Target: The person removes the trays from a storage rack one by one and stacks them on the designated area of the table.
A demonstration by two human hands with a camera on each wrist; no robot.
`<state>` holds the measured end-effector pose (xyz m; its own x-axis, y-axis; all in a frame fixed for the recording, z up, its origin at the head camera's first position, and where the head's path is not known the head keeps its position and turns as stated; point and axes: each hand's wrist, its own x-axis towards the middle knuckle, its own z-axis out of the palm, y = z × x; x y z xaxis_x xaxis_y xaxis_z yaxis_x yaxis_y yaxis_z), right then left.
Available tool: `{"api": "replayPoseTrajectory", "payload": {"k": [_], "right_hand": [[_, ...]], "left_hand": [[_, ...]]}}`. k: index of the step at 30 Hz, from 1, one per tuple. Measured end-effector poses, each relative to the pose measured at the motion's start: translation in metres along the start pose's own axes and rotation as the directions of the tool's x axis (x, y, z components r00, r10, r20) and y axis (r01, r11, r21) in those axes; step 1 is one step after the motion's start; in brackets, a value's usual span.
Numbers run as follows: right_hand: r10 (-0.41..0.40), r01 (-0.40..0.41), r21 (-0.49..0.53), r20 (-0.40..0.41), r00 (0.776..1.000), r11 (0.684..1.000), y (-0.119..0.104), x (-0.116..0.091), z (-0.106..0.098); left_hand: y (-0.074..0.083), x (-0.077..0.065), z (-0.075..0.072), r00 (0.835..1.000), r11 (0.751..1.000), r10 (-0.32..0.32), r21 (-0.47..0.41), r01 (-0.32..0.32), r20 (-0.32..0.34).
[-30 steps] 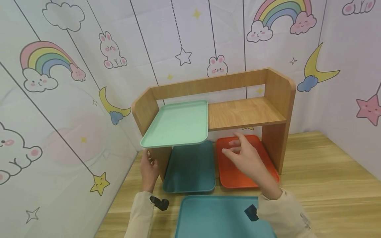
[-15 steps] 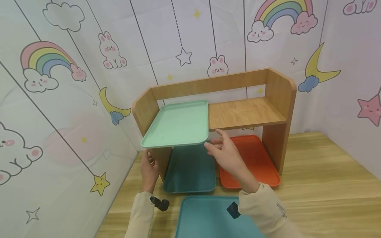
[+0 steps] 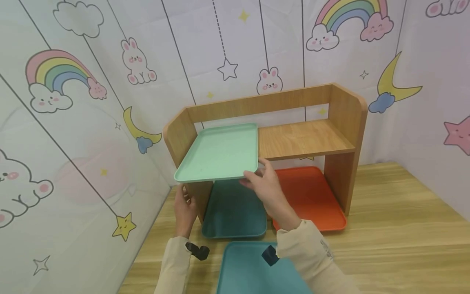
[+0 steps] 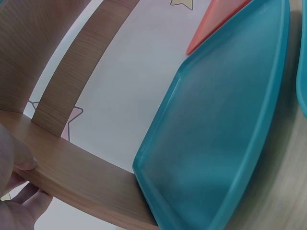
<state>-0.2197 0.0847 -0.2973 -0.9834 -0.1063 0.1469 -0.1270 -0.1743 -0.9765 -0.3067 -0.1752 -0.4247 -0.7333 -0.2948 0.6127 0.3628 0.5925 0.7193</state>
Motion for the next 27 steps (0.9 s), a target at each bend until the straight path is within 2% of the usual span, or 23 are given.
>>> {"api": "replayPoseTrajectory", "payload": {"k": [6,16,27], "right_hand": [[-0.021,0.029,0.142,-0.057,0.998,0.989,0.004,0.0,0.01],[-0.028,0.044,0.235,-0.072,0.997,0.971,0.004,-0.002,0.013],[-0.029,0.058,0.361,-0.084,0.996,0.931,0.003,-0.009,0.014]], "left_hand": [[0.001,0.0,0.0,1.0,1.0,-0.01,0.003,0.01,0.006],[0.001,0.0,0.001,0.999,0.999,-0.048,0.007,0.048,0.021],[0.0,-0.001,0.0,1.0,1.0,0.007,-0.019,-0.007,0.001]]}}
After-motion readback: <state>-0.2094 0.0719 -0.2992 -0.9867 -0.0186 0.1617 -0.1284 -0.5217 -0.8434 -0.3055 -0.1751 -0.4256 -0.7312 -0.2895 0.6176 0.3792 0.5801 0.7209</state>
